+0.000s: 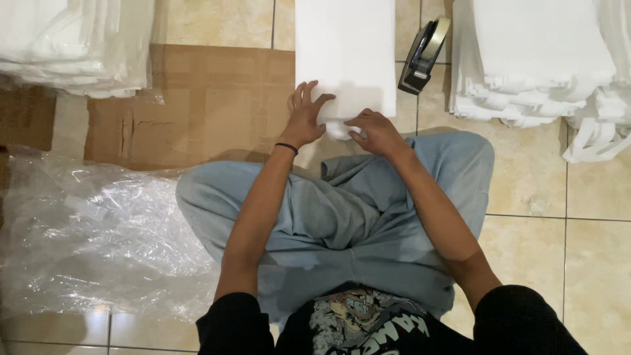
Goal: The person stacks several white paper cutouts by hand, rolls a stack together, and slides the stack into a plastic bag before applying tape from a dispenser to seal the bag.
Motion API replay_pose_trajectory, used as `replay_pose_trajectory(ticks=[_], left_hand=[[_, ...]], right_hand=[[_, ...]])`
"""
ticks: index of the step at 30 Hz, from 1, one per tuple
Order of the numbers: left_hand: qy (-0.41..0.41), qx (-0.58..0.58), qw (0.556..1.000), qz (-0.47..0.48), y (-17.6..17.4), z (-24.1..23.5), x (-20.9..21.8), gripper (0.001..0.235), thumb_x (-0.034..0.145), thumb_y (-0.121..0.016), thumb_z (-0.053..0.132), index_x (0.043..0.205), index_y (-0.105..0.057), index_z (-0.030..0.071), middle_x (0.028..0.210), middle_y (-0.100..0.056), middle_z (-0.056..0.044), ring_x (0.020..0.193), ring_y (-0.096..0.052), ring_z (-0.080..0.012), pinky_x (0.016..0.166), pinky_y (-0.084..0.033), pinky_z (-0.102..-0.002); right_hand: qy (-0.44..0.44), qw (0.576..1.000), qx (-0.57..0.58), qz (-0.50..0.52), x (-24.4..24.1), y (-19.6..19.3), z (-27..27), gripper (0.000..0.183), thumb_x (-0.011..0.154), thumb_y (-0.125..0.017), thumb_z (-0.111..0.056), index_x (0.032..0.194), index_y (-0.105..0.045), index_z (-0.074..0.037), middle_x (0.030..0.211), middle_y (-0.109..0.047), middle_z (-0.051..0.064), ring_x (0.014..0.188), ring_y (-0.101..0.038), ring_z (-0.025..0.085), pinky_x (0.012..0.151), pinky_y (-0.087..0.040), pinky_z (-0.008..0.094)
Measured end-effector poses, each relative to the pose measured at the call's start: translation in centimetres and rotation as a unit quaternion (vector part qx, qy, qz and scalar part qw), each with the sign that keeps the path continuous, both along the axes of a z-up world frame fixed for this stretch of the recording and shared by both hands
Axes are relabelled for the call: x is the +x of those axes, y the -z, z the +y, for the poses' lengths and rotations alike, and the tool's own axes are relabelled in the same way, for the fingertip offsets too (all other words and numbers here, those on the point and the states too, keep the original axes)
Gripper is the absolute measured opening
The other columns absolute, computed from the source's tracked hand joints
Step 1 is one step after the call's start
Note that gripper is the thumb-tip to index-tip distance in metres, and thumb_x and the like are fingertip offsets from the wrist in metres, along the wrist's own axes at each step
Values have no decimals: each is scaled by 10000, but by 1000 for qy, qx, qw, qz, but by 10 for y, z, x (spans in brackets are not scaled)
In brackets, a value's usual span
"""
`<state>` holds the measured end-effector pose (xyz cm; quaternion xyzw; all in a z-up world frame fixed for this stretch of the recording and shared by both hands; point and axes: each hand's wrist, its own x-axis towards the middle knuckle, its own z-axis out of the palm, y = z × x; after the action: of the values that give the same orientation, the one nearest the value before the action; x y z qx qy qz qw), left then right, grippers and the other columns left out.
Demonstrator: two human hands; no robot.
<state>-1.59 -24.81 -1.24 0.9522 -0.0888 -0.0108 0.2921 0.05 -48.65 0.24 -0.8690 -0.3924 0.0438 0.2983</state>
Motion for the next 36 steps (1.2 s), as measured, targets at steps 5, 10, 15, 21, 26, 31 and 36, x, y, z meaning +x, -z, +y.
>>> replay_pose_trajectory(ticks=[5, 10, 15, 21, 26, 31, 36], left_hand=[[-1, 38, 999, -13, 19, 3, 8, 654, 744, -790, 221, 1333, -542, 358, 1535, -287, -43, 1433, -220, -341, 1101, -259, -524], [12, 45, 999, -21, 17, 4, 13, 640, 803, -802, 240, 1366, -515, 340, 1549, -333, -44, 1438, -265, -323, 1088, -285, -529], [2, 65, 998, -11, 18, 2, 14, 612, 780, -822, 270, 1320, -540, 335, 1544, -355, -36, 1435, -281, -310, 1064, -313, -524], [3, 82, 996, -20, 3, -1, 8, 600, 778, -831, 258, 1309, -555, 308, 1539, -381, -54, 1443, -243, -320, 1085, -251, -513], [48, 51, 993, -92, -9, -11, 5, 548, 757, -846, 156, 1241, -598, 220, 1422, -463, -63, 1386, -281, -316, 1086, -268, -493], [94, -54, 992, -66, 7, -18, 15, 353, 881, -654, 111, 1221, -623, 198, 1153, -633, -21, 1156, -573, -228, 935, -442, -390], [102, -63, 992, -23, 6, -20, 16, 260, 758, -640, 146, 998, -736, 126, 945, -695, -43, 1030, -585, -238, 902, -440, -378]], right_hand=[[30, 995, -90, 14, 4, 23, 1, 251, 901, -695, -236, 1141, -745, -181, 1003, -694, 123, 995, -631, 314, 853, -496, 411], [62, 992, -100, 52, 8, 28, 2, 275, 916, -694, -258, 1187, -734, -235, 1094, -621, 157, 981, -628, 394, 839, -539, 457], [43, 993, -85, 70, -4, 4, 11, 264, 958, -620, -186, 1201, -719, -214, 998, -647, 164, 923, -647, 402, 834, -530, 458], [28, 994, -51, 95, 7, 18, 2, 279, 951, -616, -133, 1206, -700, -209, 978, -687, 164, 924, -671, 387, 878, -484, 446], [37, 995, -22, 88, 3, 9, 6, 229, 973, -593, -107, 1183, -676, -144, 973, -691, 152, 930, -663, 354, 856, -494, 453], [50, 997, -46, 44, 8, 21, 4, 165, 978, -616, -170, 1137, -657, -182, 908, -686, 97, 889, -672, 315, 810, -514, 440], [79, 972, 153, 161, 11, 6, 4, 92, 932, -639, -9, 988, -601, -71, 813, -647, 106, 699, -584, 227, 635, -458, 342]])
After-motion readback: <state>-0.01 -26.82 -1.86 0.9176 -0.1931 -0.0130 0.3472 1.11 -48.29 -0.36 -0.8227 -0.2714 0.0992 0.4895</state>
